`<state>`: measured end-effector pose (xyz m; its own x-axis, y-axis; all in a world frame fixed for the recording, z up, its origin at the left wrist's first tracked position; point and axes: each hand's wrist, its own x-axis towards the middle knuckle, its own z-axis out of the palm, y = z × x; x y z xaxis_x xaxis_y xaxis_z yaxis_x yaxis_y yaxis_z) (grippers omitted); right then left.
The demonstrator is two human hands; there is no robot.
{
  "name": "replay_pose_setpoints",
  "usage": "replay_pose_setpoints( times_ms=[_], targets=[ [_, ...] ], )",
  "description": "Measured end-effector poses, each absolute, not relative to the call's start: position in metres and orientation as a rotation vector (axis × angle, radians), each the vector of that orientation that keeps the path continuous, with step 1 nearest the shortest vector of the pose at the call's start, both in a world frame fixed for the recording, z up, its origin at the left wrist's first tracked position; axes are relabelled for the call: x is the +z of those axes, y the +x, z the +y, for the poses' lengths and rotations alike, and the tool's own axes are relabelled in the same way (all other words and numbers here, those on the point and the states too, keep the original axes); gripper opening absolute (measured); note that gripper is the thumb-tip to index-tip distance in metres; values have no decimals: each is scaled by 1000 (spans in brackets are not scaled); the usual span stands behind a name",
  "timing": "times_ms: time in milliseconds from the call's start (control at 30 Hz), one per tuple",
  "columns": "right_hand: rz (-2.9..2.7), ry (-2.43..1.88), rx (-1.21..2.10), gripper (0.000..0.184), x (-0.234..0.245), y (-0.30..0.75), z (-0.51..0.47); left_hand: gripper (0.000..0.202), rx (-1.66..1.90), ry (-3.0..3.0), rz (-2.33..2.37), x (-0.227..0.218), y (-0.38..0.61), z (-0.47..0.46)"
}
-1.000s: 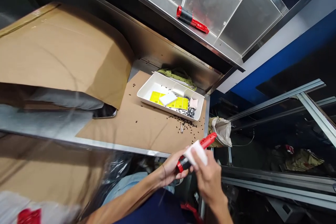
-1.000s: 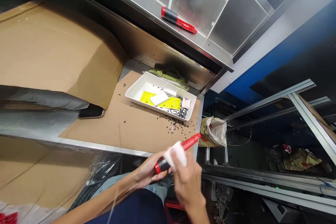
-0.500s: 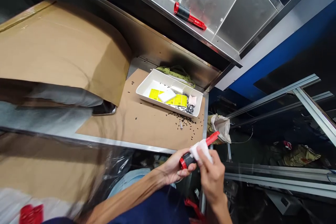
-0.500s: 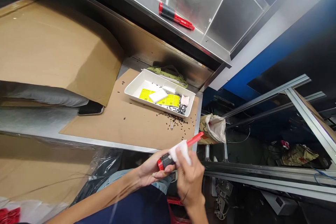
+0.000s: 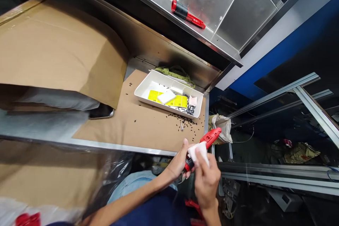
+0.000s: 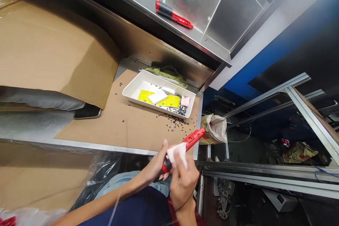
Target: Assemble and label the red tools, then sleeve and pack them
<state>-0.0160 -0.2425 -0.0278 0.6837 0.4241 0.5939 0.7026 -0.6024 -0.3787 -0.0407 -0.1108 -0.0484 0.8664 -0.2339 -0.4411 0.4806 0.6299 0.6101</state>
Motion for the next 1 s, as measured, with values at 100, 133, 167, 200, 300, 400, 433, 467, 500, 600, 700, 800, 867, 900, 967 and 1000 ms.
replay_pose_setpoints(
  times_ms=[100,133,167,200,300,400,433,467,500,600,700,800,867,900,967,1000],
  targets=[
    [-784,-2337,-675,30,-28,-15,-238,83,-342,930,340,-48,-41,-109],
    [-779,-2340,-676,30,-27,-14,-236,83,-323,949,336,-48,-42,-108],
    [-795,-2329,-656,30,-27,-14,-235,84,-306,965,336,-48,-42,-107],
    [-823,-2313,-633,31,-28,-14,-234,85,-287,983,342,-49,-42,-106],
    [-814,-2319,-653,31,-31,-12,-232,86,-281,1001,333,-50,-41,-106],
    [-719,-2349,-705,31,-36,-13,-232,89,-356,888,326,-51,-38,-107],
    [-723,-2330,-673,32,-38,-14,-232,90,-380,840,337,-50,-38,-107],
    [-741,-2302,-635,32,-39,-15,-232,90,-399,800,353,-50,-37,-106],
    [-759,-2283,-609,32,-39,-16,-233,90,-417,773,361,-49,-37,-106],
    [-752,-2331,-658,31,-35,-13,-232,86,-423,748,328,-47,-37,-104],
    [-741,-2384,-670,32,-31,-11,-230,78,-409,719,310,-49,-35,-103],
    [-782,-2348,-559,33,-31,-12,-229,75,-439,694,363,-52,-33,-103],
    [-722,-2414,-605,33,-31,-5,-230,75,-452,709,340,-52,-32,-102],
    [-676,-2459,-654,35,-31,0,-232,75,-452,726,316,-52,-32,-102],
    [-601,-2511,-718,37,-30,10,-235,76,-458,773,286,-52,-32,-101],
    [-596,-2504,-712,37,-30,13,-237,77,-466,800,285,-51,-32,-100]
  ],
)
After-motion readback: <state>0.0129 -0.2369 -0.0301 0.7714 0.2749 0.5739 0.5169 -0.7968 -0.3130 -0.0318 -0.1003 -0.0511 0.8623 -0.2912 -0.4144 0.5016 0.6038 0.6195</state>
